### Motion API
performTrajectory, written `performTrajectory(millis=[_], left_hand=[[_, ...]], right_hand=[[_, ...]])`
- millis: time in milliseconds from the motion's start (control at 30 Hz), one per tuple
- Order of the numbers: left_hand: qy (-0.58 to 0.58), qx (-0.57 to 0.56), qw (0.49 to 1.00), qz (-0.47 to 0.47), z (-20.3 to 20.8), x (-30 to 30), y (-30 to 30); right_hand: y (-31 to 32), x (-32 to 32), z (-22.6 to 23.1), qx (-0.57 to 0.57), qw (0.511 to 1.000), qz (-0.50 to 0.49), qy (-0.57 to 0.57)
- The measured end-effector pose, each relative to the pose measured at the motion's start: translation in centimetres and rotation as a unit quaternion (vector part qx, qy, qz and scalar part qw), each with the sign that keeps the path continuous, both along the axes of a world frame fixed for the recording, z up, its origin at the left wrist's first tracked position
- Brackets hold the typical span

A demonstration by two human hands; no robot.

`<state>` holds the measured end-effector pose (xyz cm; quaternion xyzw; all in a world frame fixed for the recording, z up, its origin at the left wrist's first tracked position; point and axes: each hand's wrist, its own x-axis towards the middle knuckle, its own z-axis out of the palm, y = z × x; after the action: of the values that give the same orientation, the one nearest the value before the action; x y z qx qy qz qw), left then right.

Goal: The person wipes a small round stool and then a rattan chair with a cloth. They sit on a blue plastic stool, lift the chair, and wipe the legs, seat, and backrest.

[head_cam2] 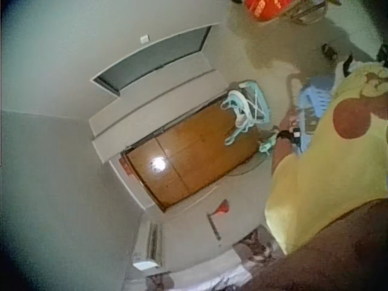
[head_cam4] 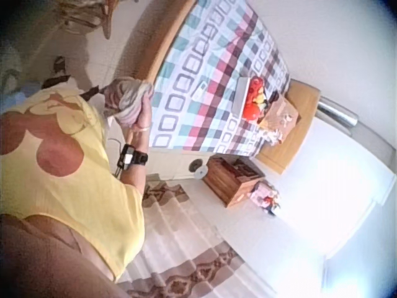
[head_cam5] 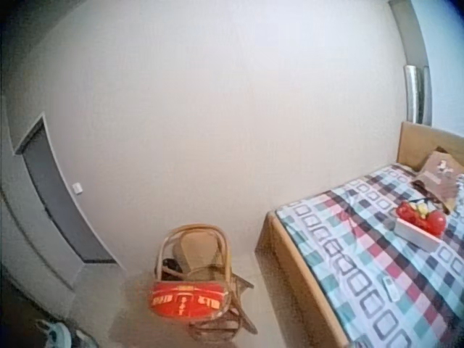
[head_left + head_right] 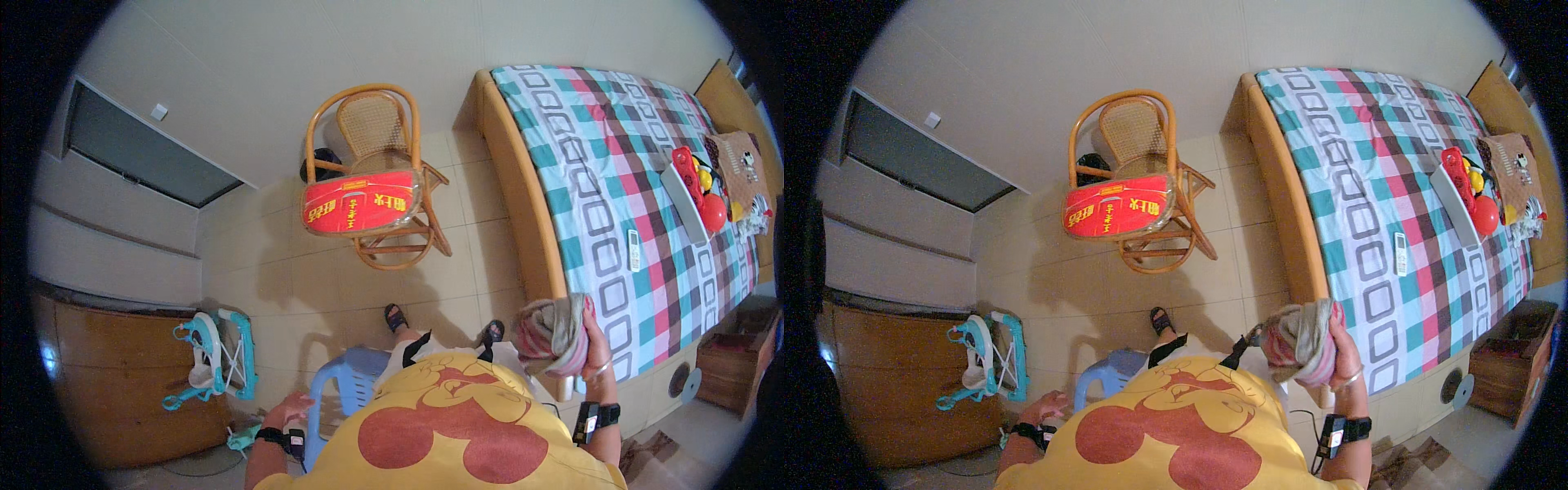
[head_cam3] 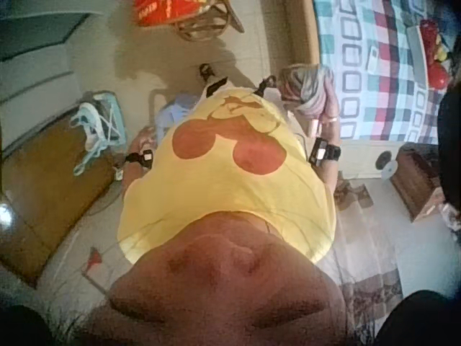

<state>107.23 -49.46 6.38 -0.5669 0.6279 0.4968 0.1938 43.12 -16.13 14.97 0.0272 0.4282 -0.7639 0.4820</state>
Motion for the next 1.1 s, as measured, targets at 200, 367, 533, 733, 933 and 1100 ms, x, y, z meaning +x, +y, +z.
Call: performTrajectory(millis=[200,367,533,733,933,1100], left_hand=[[-0.015,0.050,0.990,-0.132,-2.0,-1.4,-6.9],[-0.079,0.111,0.989,-0.052,-0.9,-7.7,-12.8],[-0.054,0.119,0.974,-0.186,-4.6,-9.0,-15.5],[-0.133,0.177,0.948,-0.229,-8.5,-1.5,-11.5],[-0.192,0.237,0.924,-0.230,-5.4,7.1,-2.9],[-0.253,0.285,0.901,-0.209,-1.5,13.2,1.4]], right_hand=[[-4.8,6.2,-0.7,0.013,1.000,-0.009,-0.010],[-10.2,12.4,0.2,0.072,0.996,-0.057,0.006],[-11.0,14.2,2.5,0.110,0.993,-0.030,-0.002],[-11.6,12.3,0.1,0.165,0.986,0.009,-0.018],[-12.7,8.4,-6.1,0.116,0.987,0.083,-0.075],[-10.9,7.0,-11.0,0.130,0.986,0.076,-0.074]])
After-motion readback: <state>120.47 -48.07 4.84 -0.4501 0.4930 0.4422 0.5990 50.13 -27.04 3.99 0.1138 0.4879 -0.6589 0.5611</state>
